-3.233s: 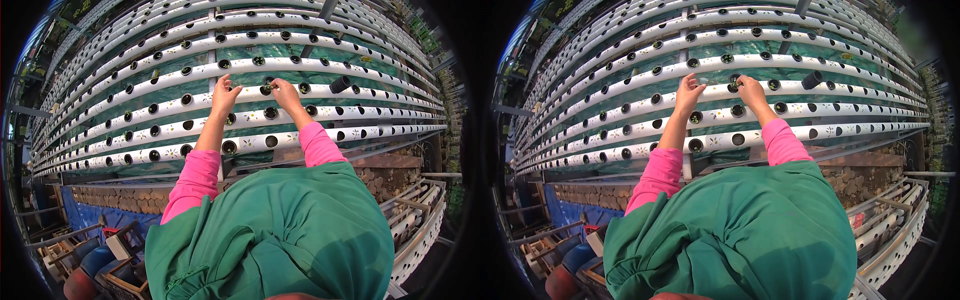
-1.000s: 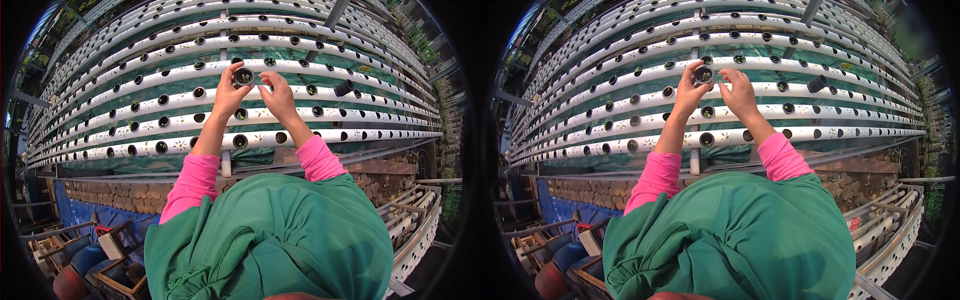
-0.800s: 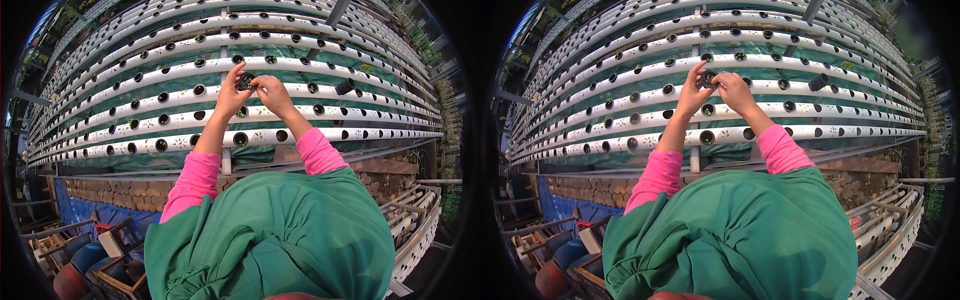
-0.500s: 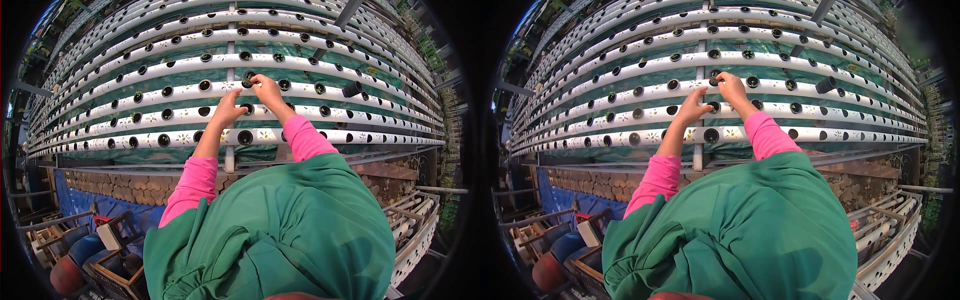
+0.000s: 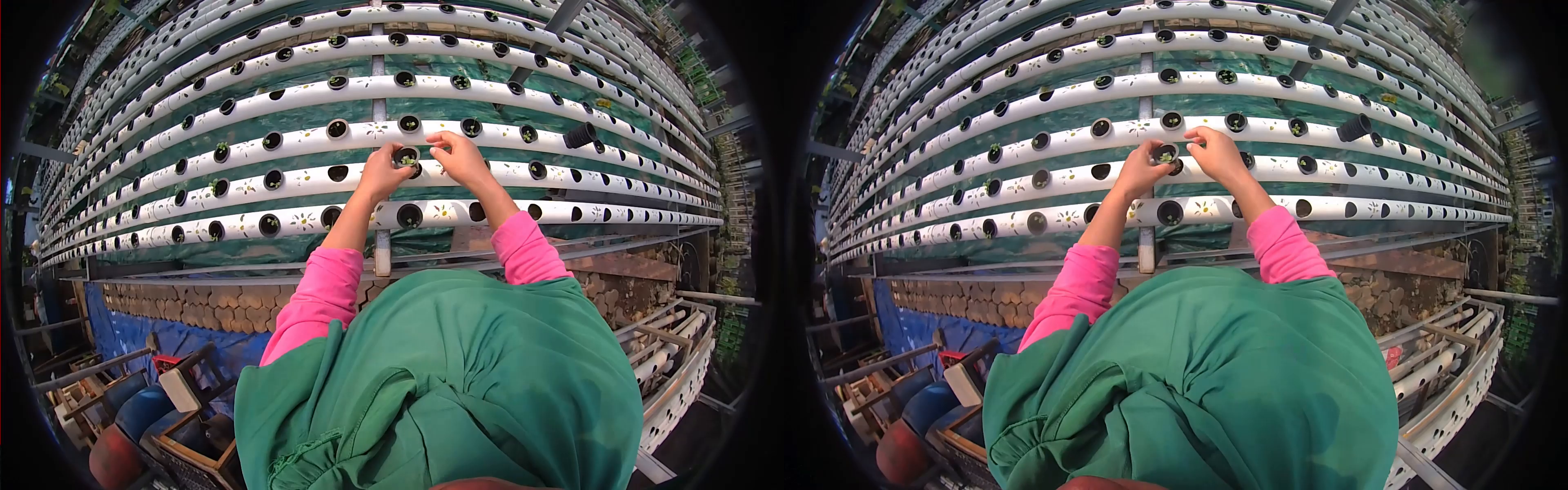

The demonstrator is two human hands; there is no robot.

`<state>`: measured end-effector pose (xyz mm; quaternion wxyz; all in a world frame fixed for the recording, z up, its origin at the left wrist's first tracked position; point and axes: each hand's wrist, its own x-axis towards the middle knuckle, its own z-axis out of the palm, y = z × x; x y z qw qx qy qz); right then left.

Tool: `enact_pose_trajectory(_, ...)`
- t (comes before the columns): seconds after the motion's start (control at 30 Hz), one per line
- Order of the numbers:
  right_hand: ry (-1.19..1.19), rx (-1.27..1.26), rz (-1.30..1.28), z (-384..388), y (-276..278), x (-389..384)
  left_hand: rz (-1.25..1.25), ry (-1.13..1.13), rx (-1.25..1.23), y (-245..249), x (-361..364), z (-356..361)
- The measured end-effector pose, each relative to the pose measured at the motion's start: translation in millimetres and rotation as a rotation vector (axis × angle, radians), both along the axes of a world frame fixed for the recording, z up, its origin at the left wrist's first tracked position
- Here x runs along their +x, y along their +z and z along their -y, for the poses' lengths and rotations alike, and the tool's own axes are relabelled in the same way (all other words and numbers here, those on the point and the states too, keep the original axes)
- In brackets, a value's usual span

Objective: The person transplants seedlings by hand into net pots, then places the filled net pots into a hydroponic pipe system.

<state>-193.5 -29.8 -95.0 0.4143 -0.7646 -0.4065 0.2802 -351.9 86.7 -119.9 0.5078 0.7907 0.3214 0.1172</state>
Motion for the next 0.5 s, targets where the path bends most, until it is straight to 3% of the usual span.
enact_pose_trajectory(0.03, 0.018, 0.034, -0.04, 9.6, -1.6, -0.6, 0.002, -0.006, 0.001, 2.5, -1.1, -5.3)
enact_pose_trajectory(0.1, -0.005, 0.064, -0.043, 25.2, 3.0, -10.7, 0.226, 0.123, -0.511, 8.7, -2.3, -14.7)
enact_pose_trajectory(0.17, -0.025, 0.1, -0.114, 32.4, 17.2, -23.6, 0.3, 0.16, -0.629, 20.3, -4.2, -16.6)
enact_pose_trajectory(0.23, -0.032, 0.165, -0.14, 30.8, 19.0, -34.0, 0.469, 0.153, -0.953, 42.3, -9.3, -12.0)
enact_pose_trajectory(0.5, -0.151, 0.37, 0.1, 16.3, 44.4, -63.8, 0.585, 0.121, -1.07, 61.0, -16.1, 4.0)
